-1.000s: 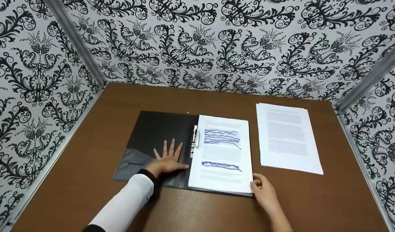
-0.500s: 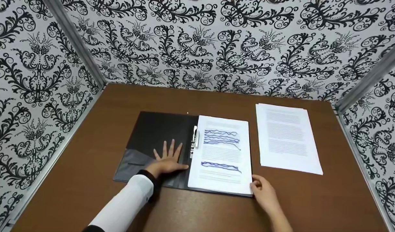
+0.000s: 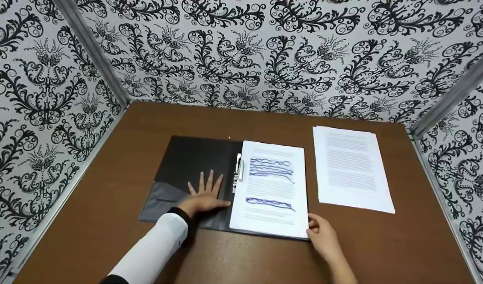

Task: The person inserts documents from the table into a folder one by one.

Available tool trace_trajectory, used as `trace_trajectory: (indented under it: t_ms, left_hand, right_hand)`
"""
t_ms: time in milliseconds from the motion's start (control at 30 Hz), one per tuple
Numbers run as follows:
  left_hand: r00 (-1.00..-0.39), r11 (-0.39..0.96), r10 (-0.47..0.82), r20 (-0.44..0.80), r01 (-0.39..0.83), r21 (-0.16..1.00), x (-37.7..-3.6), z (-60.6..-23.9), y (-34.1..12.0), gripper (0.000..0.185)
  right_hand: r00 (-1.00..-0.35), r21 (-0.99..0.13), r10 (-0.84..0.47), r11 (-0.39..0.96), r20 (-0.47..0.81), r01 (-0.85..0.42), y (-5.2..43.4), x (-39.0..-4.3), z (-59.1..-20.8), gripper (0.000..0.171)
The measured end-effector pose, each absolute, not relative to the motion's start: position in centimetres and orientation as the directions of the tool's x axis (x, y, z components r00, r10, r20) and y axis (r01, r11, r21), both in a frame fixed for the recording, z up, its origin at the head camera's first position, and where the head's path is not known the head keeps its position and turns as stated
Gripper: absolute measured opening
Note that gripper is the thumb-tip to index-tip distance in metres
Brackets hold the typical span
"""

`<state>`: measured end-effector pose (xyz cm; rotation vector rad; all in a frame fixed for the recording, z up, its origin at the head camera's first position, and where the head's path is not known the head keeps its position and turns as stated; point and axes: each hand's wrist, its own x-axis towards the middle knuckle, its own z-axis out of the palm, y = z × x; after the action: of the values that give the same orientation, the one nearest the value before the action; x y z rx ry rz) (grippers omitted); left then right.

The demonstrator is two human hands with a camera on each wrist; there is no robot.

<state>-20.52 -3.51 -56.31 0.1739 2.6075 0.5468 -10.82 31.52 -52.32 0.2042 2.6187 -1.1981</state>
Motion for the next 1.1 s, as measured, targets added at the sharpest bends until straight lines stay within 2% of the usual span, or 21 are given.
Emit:
trace_trajectory:
  t_ms: [700,967,1100]
  left_hand:
    - [-0.879,0.904,0.226,-0.42,0.028,0.427,-20.5,-56.6,-3.5,0.106]
    - [-0.888,0.908,0.215,-0.406,0.029,0.418,-20.6,-56.6,-3.6,0.105]
    - [-0.883,0.904,0.218,-0.417,0.021,0.427,-20.6,-56.4,-3.6,0.105]
  right_hand:
    - [-0.96,-0.691,-0.011,0.697,-0.28,0.194,32.8,-11.2,-52.3,0.046]
    - [-0.994,-0.663,-0.031,0.747,-0.105,0.047,35.8,-12.7,-51.2,0.044]
    - [-0.996,-0.642,-0.033,0.766,-0.082,0.027,37.4,-13.8,-50.1,0.047]
